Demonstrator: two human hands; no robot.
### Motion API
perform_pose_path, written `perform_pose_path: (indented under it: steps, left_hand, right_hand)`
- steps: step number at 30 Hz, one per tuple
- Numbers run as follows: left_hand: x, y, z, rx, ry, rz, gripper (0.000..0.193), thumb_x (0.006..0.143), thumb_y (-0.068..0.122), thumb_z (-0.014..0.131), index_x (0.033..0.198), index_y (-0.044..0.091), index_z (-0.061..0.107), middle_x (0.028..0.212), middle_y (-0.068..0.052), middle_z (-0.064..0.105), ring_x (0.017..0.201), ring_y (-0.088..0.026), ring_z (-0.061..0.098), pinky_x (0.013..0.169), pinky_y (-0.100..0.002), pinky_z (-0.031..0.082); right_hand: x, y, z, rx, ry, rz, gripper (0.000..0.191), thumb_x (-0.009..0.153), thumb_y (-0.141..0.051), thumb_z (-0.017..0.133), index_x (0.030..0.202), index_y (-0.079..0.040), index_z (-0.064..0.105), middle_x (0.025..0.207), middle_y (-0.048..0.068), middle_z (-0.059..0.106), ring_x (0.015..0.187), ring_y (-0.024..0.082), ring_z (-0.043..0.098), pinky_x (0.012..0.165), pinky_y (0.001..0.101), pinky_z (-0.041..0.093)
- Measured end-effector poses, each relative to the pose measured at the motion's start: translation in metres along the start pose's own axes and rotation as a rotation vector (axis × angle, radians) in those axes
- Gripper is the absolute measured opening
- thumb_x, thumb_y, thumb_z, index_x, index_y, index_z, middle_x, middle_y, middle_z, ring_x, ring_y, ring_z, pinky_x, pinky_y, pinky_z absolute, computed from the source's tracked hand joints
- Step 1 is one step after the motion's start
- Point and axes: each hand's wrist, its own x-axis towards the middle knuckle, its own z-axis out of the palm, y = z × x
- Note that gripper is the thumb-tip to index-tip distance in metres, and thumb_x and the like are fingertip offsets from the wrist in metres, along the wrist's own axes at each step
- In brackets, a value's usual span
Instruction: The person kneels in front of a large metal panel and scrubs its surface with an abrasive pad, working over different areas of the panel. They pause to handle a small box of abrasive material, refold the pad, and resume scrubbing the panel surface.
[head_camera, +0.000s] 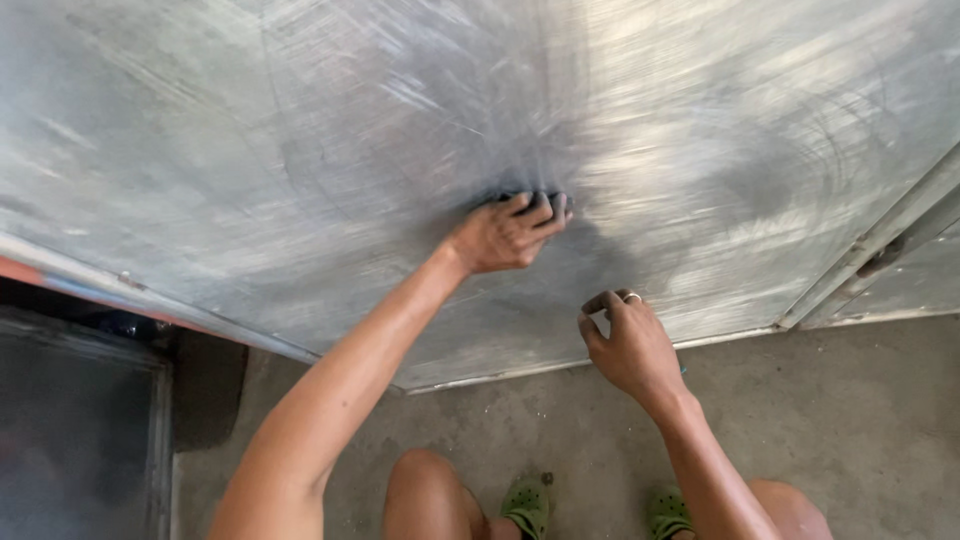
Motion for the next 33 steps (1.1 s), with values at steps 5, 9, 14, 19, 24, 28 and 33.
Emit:
perform_pose_path:
  steps: [5, 9, 14, 19, 24, 28, 33]
  left_hand:
    - [-0.002, -0.011, 0.02, 0.129, 0.179, -0.472, 0.045, 0.1, 0.013, 0.065, 0.144, 0.012, 0.055, 0.143, -0.009, 0.055, 0.128, -0.024, 0.048, 0.103, -0.038, 0.045]
    - [0.013, 0.017, 0.036, 0.087, 0.152, -0.483, 0.047, 0.11, 0.019, 0.065, 0.152, 0.005, 0.05, 0.144, -0.011, 0.053, 0.122, -0.024, 0.046, 0.094, -0.038, 0.041]
    - [0.013, 0.008, 0.037, 0.085, 0.048, -0.113, 0.055, 0.109, 0.015, 0.066, 0.157, -0.001, 0.046, 0.151, -0.008, 0.055, 0.131, -0.023, 0.049, 0.106, -0.036, 0.04]
    - [0.005, -0.069, 0.035, 0.109, 0.279, -0.564, 0.058, 0.11, 0.014, 0.067, 0.16, 0.018, 0.038, 0.155, -0.004, 0.048, 0.138, -0.023, 0.045, 0.112, -0.041, 0.04]
    - [0.011, -0.044, 0.04, 0.064, 0.294, -0.562, 0.059, 0.109, 0.015, 0.063, 0.162, 0.014, 0.038, 0.163, -0.007, 0.039, 0.141, -0.027, 0.039, 0.112, -0.044, 0.042]
    - [-0.011, 0.019, 0.048, 0.022, 0.005, -0.121, 0.053, 0.109, 0.019, 0.064, 0.158, 0.003, 0.048, 0.158, -0.008, 0.049, 0.137, -0.029, 0.045, 0.105, -0.037, 0.041]
    - [-0.043, -0.009, 0.047, 0.202, 0.009, 0.027, 0.056, 0.106, 0.014, 0.063, 0.158, 0.001, 0.045, 0.155, -0.011, 0.049, 0.139, -0.026, 0.043, 0.12, -0.04, 0.036]
  right_hand:
    - [0.004, 0.002, 0.005, -0.015, -0.037, -0.015, 0.026, 0.093, -0.027, 0.066, 0.111, -0.009, 0.071, 0.108, 0.016, 0.068, 0.105, 0.036, 0.064, 0.091, 0.0466, 0.051]
    - [0.006, 0.001, 0.009, -0.039, -0.065, -0.009, 0.027, 0.093, -0.027, 0.066, 0.111, -0.009, 0.071, 0.113, 0.015, 0.067, 0.11, 0.035, 0.062, 0.094, 0.0461, 0.051]
    - [0.007, 0.004, 0.01, -0.064, -0.079, -0.008, 0.027, 0.091, -0.028, 0.067, 0.111, -0.01, 0.07, 0.117, 0.014, 0.065, 0.115, 0.034, 0.06, 0.095, 0.0456, 0.051]
    - [0.012, 0.003, 0.02, -0.062, -0.089, -0.017, 0.029, 0.091, -0.029, 0.068, 0.112, -0.01, 0.07, 0.118, 0.014, 0.065, 0.118, 0.034, 0.058, 0.097, 0.0452, 0.05]
    - [0.015, -0.001, 0.039, -0.093, -0.121, -0.04, 0.029, 0.091, -0.028, 0.067, 0.113, -0.01, 0.07, 0.119, 0.014, 0.065, 0.117, 0.034, 0.058, 0.097, 0.0454, 0.05]
    - [0.011, -0.004, 0.047, -0.085, -0.118, -0.062, 0.028, 0.091, -0.027, 0.067, 0.112, -0.01, 0.07, 0.12, 0.014, 0.065, 0.117, 0.034, 0.058, 0.097, 0.0456, 0.05]
    - [0.005, -0.004, 0.043, -0.086, -0.121, -0.073, 0.029, 0.091, -0.027, 0.067, 0.114, -0.01, 0.069, 0.12, 0.015, 0.065, 0.117, 0.034, 0.058, 0.097, 0.0457, 0.05]
